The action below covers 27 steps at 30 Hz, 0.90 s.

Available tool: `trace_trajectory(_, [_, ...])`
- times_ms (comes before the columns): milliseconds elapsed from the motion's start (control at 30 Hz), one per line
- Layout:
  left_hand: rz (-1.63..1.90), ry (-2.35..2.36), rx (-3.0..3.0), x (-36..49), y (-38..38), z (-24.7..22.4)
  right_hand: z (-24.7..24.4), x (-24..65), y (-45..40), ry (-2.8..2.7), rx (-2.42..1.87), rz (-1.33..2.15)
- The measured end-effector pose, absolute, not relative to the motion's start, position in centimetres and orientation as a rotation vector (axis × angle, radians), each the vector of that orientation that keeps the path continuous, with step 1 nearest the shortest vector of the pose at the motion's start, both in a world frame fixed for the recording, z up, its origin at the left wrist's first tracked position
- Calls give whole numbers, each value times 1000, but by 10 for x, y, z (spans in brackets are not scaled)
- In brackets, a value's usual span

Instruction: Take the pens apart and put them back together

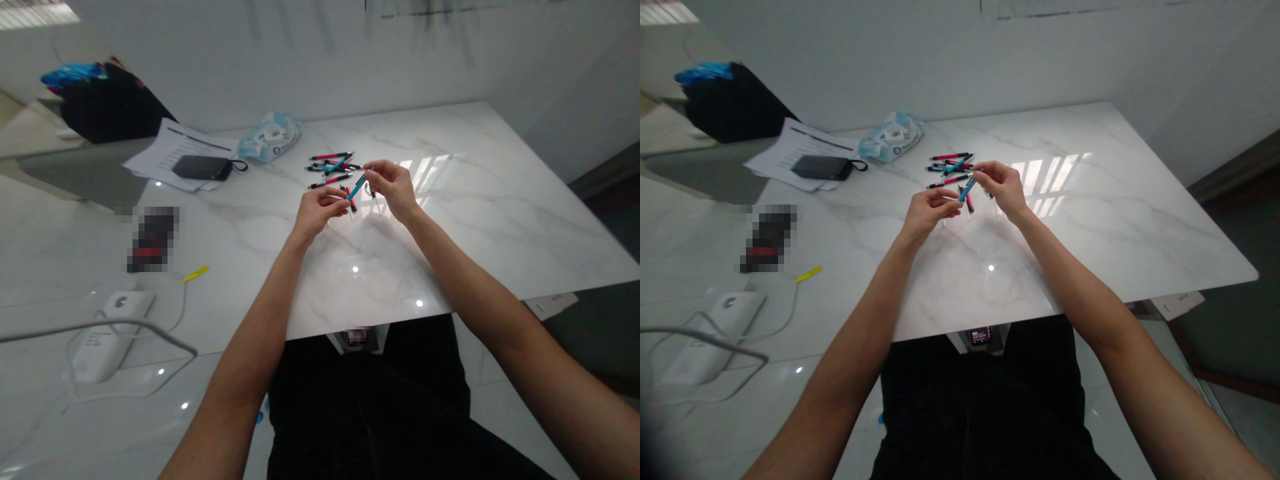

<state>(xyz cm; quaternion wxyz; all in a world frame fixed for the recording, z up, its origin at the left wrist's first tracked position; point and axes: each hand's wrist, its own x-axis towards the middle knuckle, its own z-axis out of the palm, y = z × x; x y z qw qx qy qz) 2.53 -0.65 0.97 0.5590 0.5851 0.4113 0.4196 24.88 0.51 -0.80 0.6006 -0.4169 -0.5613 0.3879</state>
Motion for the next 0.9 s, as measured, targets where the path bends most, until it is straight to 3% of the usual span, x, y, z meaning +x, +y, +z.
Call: trace_trajectory(900, [1065,981,1454,25,-2,6,-5,248,3,-1252,-1019,907])
